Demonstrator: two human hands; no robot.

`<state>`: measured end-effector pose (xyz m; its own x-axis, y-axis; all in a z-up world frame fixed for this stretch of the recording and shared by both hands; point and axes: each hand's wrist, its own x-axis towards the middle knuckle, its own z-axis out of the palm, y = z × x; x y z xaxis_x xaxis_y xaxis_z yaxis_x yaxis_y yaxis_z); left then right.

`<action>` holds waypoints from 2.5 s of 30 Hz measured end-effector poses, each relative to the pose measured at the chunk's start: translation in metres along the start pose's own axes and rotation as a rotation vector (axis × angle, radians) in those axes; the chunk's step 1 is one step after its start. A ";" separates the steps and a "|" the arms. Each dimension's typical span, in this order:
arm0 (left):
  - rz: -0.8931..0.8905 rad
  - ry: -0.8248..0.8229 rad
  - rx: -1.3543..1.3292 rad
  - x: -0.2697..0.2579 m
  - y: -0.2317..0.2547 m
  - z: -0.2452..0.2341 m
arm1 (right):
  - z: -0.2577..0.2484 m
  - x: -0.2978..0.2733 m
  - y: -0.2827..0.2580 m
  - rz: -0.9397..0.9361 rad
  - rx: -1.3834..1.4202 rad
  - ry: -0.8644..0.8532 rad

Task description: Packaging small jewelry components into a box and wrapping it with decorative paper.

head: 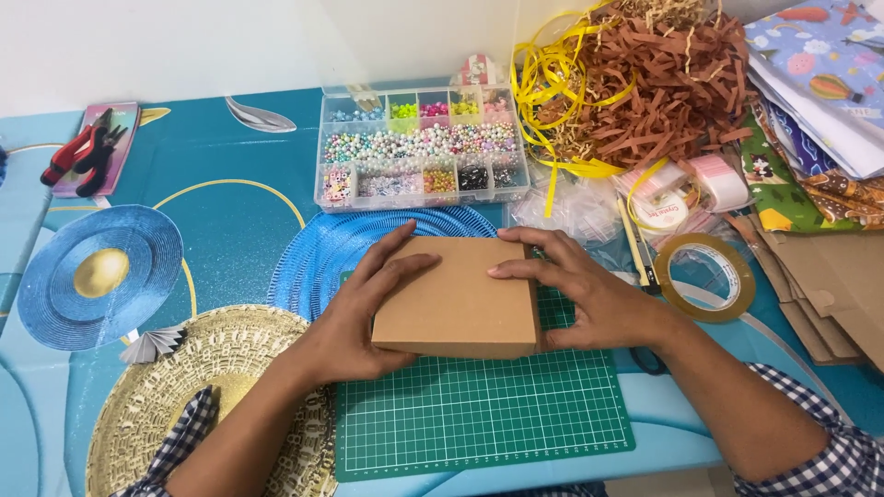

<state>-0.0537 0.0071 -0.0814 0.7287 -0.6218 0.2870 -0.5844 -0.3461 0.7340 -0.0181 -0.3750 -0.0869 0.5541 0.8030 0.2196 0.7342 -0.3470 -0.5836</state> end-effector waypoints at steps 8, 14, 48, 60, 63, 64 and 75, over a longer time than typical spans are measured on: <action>0.019 0.131 0.011 0.000 -0.013 0.009 | 0.008 -0.003 0.007 -0.037 -0.143 0.022; -0.055 0.188 0.041 0.000 -0.017 0.019 | 0.011 0.004 -0.003 0.056 -0.217 -0.026; 0.006 0.150 0.398 -0.003 -0.019 0.013 | 0.054 0.020 0.007 0.102 -0.065 0.156; -0.005 0.209 0.594 -0.006 -0.016 0.015 | -0.010 0.009 -0.033 0.296 -0.317 0.017; -0.253 0.125 0.613 -0.012 0.000 0.010 | -0.069 -0.026 -0.035 0.518 -0.136 0.289; -0.257 0.128 0.611 -0.017 -0.002 0.014 | -0.088 -0.047 -0.016 0.517 -0.137 0.284; -0.257 0.218 0.524 -0.023 -0.010 0.029 | -0.217 -0.223 0.183 1.121 -0.938 0.738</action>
<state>-0.0748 0.0043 -0.1128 0.8929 -0.3342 0.3016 -0.4382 -0.7987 0.4123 0.0776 -0.7230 -0.0731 0.7971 -0.3342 0.5029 -0.3253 -0.9393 -0.1086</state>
